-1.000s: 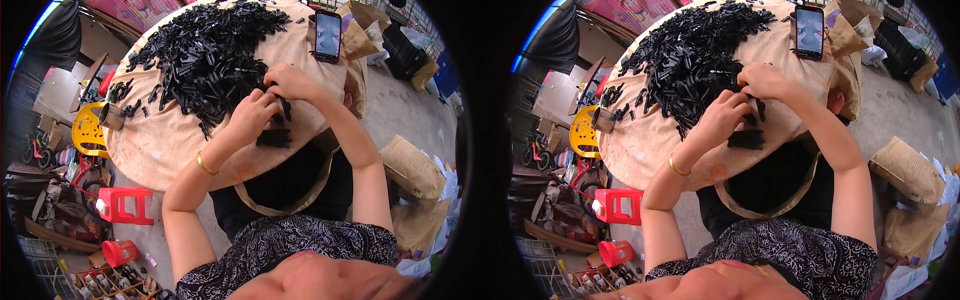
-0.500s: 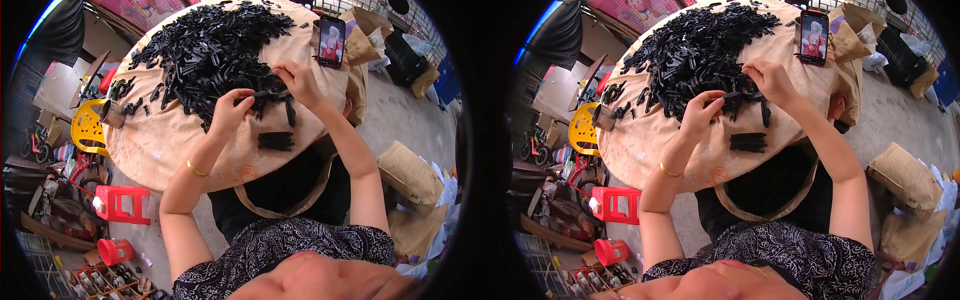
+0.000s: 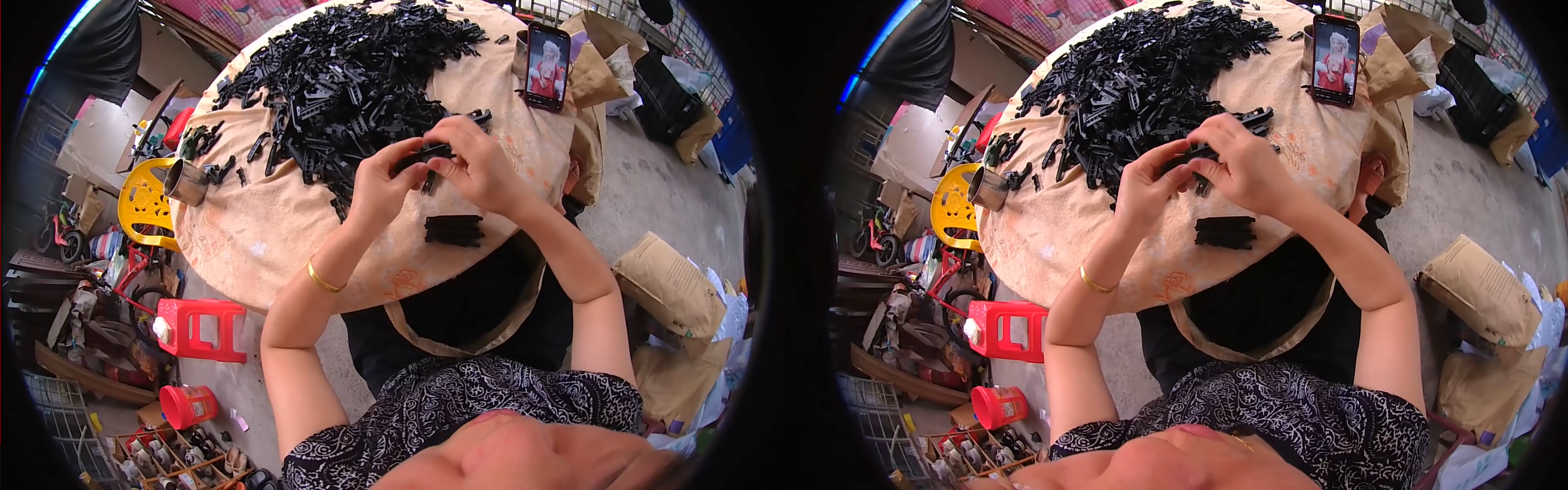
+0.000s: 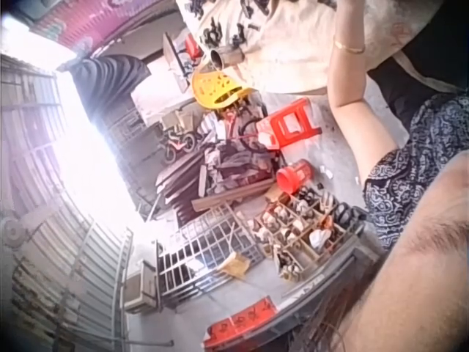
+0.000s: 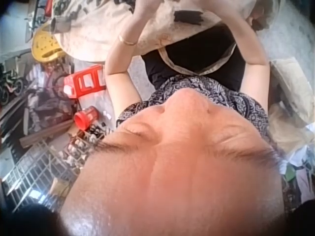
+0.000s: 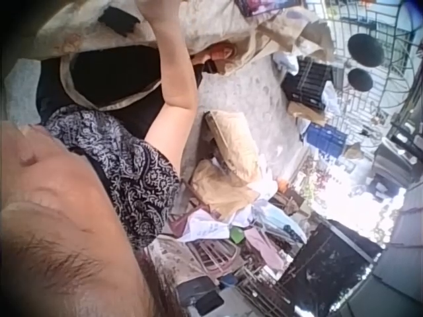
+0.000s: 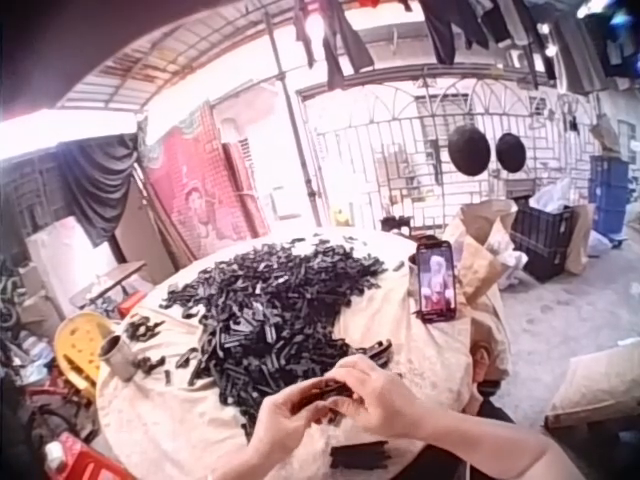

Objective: The person assembles black plastic pieces by snapping parts together by hand and stacking the assembled components on the table.

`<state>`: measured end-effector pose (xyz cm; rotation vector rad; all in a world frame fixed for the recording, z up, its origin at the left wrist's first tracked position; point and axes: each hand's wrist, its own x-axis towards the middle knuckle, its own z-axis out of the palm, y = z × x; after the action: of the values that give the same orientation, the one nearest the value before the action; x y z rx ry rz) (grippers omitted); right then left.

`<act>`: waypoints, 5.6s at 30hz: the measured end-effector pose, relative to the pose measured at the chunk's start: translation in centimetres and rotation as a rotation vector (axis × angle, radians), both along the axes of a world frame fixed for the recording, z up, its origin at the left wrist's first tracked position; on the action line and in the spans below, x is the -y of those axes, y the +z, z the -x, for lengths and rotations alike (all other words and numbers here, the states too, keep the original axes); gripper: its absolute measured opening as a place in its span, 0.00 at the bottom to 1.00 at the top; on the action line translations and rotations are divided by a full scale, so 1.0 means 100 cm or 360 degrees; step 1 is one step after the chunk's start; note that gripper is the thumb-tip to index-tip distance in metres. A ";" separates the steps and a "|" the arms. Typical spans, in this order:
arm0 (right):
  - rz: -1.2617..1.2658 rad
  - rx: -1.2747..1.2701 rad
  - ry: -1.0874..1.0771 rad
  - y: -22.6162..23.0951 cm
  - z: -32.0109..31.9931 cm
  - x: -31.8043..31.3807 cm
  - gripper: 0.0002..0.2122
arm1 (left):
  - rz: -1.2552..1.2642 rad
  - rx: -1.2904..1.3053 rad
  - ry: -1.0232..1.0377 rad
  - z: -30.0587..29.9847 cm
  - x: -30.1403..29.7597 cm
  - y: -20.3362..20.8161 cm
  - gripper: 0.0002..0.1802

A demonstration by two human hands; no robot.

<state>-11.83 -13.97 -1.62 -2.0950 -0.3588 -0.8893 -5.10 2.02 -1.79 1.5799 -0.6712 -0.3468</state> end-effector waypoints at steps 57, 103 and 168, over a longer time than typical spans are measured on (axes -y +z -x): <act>0.0379 -0.0626 -0.0303 -0.027 -0.063 0.046 0.08 | -0.0997 0.1601 -0.0549 0.025 0.048 -0.002 0.13; 0.0149 -0.0229 0.0306 -0.003 0.013 0.033 0.13 | -0.0382 0.1221 -0.0026 0.015 0.001 0.008 0.13; -0.0316 -0.0092 0.0566 -0.015 -0.012 0.014 0.09 | -0.0035 -0.0524 -0.0313 -0.013 -0.010 0.009 0.15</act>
<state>-10.59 -15.35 -3.13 -1.7971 -0.5678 -0.6249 -3.85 2.99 -0.85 1.4366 -0.5673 -0.7446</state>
